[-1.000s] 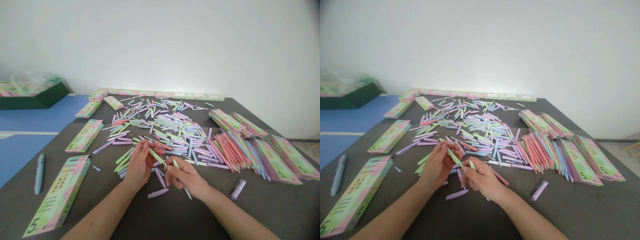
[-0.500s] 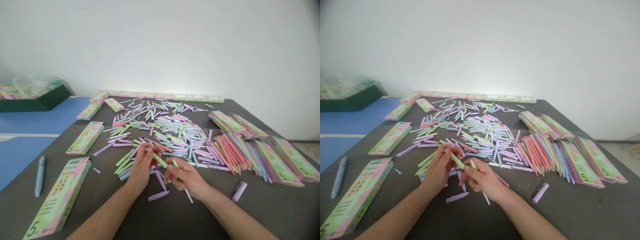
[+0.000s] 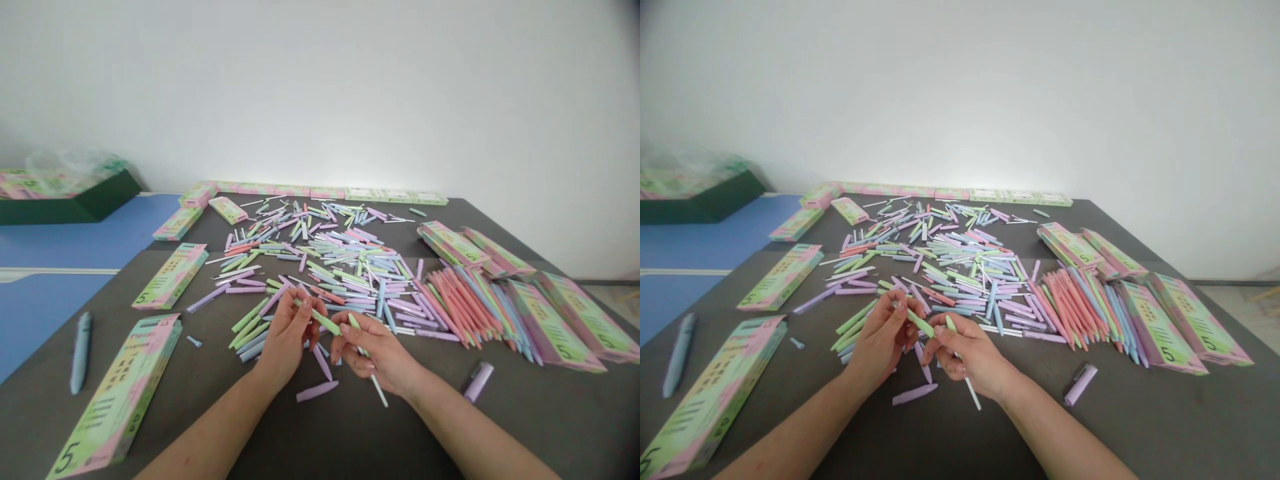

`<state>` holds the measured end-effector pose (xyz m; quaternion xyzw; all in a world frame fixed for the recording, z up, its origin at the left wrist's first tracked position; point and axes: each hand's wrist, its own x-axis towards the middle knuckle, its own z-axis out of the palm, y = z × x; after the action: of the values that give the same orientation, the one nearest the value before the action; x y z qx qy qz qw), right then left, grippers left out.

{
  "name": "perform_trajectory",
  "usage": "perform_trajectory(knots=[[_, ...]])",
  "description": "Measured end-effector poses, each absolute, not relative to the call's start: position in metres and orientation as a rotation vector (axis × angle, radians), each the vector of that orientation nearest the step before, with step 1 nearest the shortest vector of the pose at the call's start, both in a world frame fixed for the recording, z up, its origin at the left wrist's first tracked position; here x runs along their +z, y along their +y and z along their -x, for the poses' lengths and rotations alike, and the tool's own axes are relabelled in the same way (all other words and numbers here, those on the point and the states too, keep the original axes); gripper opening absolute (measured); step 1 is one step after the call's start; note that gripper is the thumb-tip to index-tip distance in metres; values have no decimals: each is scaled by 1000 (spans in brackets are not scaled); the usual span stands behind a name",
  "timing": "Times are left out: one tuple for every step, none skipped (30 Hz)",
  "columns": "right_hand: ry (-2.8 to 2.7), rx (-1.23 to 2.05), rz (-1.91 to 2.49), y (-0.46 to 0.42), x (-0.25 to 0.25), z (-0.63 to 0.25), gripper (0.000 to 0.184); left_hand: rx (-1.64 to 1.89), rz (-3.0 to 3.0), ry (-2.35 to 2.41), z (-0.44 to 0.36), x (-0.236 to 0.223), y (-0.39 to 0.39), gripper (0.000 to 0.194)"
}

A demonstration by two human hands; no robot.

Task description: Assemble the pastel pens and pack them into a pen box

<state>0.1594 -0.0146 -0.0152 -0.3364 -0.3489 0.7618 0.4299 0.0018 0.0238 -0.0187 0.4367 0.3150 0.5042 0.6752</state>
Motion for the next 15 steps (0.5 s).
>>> perform_trajectory(knots=[[-869,1897,835,-15,-15,-160,25,1129,-974,699,-2,-19,23,21],[-867,1896,833,-15,-15,-160,25,1129,-964,692,-3,-19,23,20],[-862,1896,832,-15,-15,-160,26,1130,-953,687,-3,-19,23,20],[-856,1898,832,-15,-16,-160,26,1133,-942,684,-3,-19,22,20],[-849,1901,830,-15,-16,-160,27,1134,-932,681,-4,-19,22,21],[-841,1903,828,-15,-16,-160,27,1136,-923,680,-4,-19,22,22],[-833,1905,827,-15,-16,-160,27,1138,-916,677,-4,-19,22,22],[-825,1904,825,-15,-16,-160,26,1139,-910,674,-5,-19,22,22],[-818,1901,822,-15,-16,-160,25,1141,-907,674,-5,-19,22,22],[-813,1897,817,-15,-15,-160,25,1142,-905,676,-6,-19,22,21],[-810,1891,812,-15,-15,-160,24,1143,-903,678,-6,-19,21,20],[-808,1885,806,-15,-15,-159,24,1144,-902,681,-6,-19,21,20],[-805,1879,801,-15,-15,-159,24,1146,-900,683,-7,-19,21,19],[-802,1872,800,-15,-15,-159,24,1148,-894,686,-7,-18,21,19],[-794,1863,806,-15,-14,-158,25,1150,-885,685,-7,-18,21,19]])
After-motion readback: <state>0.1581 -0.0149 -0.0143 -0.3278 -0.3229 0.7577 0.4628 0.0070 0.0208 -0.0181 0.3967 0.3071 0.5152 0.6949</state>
